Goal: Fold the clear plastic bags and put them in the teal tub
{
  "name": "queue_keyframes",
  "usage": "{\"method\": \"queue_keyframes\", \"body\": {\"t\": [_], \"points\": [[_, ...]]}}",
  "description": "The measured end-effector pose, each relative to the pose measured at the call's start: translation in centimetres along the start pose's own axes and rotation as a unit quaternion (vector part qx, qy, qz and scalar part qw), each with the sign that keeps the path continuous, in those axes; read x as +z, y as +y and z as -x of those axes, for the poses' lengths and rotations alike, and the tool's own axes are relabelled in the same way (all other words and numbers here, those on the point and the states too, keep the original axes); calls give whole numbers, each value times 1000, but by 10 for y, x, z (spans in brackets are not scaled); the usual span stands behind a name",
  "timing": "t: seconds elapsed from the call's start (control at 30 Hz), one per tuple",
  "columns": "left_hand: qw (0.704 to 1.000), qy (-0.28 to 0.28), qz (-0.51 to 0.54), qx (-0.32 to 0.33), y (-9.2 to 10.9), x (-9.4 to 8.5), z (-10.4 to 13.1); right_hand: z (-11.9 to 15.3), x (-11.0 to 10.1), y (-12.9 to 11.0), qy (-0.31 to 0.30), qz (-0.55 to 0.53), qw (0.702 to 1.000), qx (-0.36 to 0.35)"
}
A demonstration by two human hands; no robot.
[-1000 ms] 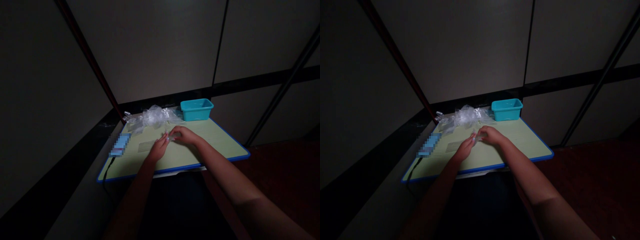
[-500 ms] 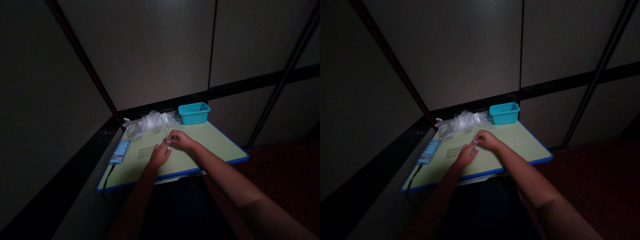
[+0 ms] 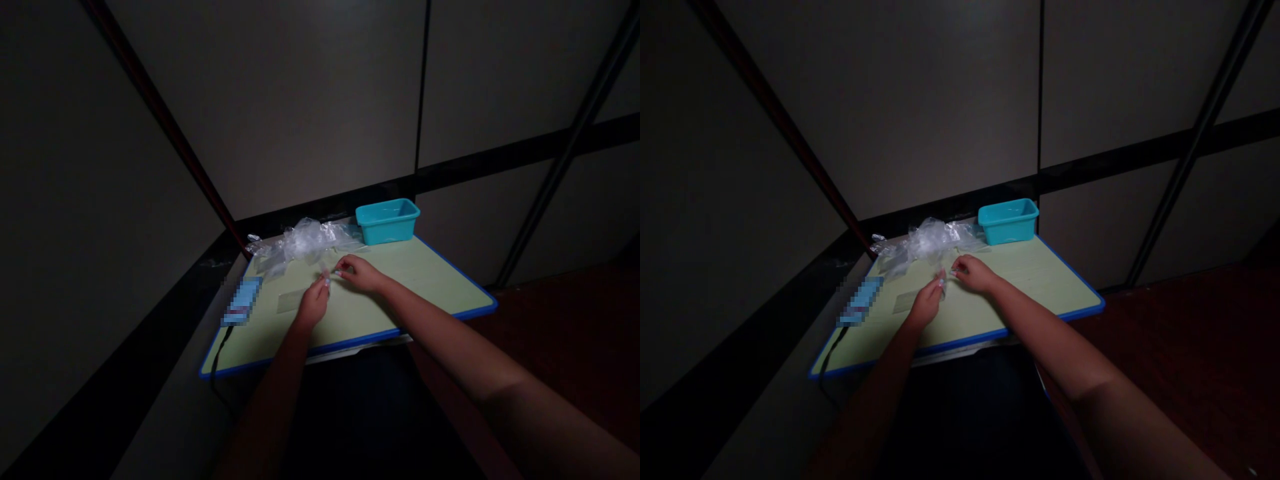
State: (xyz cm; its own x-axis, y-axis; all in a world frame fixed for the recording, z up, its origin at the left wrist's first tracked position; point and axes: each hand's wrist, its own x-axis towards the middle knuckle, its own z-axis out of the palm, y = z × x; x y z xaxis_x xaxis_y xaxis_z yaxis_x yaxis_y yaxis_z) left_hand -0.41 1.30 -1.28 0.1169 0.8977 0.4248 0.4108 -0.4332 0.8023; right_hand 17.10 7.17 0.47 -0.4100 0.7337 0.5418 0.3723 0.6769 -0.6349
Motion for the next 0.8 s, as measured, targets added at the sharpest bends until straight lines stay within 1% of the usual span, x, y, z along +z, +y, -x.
{"method": "queue_keyframes", "body": {"t": [0.2, 0.37, 0.47, 0.57, 0.67, 0.73, 0.8], "points": [[988, 60, 126, -71, 8, -3, -2, 2, 2, -4, -44, 43, 998, 4], [955, 109, 237, -143, 4, -7, -5, 4, 6, -3, -90, 72, 993, 10], [944, 122, 262, -160, 1, -9, -6, 5, 10, -1, -96, 95, 991, 1], [926, 143, 304, -171, 1, -12, -6, 5, 12, 1, -100, 106, 989, -14], [922, 152, 311, -172, 0, -16, -5, 1, 16, 2, -95, 70, 993, -15], [931, 151, 289, -166, -3, -20, -4, -5, 19, 1, -97, 27, 995, 3], [943, 149, 252, -156, -7, -24, -3, -14, 21, -1, -117, -21, 992, 41]]}}
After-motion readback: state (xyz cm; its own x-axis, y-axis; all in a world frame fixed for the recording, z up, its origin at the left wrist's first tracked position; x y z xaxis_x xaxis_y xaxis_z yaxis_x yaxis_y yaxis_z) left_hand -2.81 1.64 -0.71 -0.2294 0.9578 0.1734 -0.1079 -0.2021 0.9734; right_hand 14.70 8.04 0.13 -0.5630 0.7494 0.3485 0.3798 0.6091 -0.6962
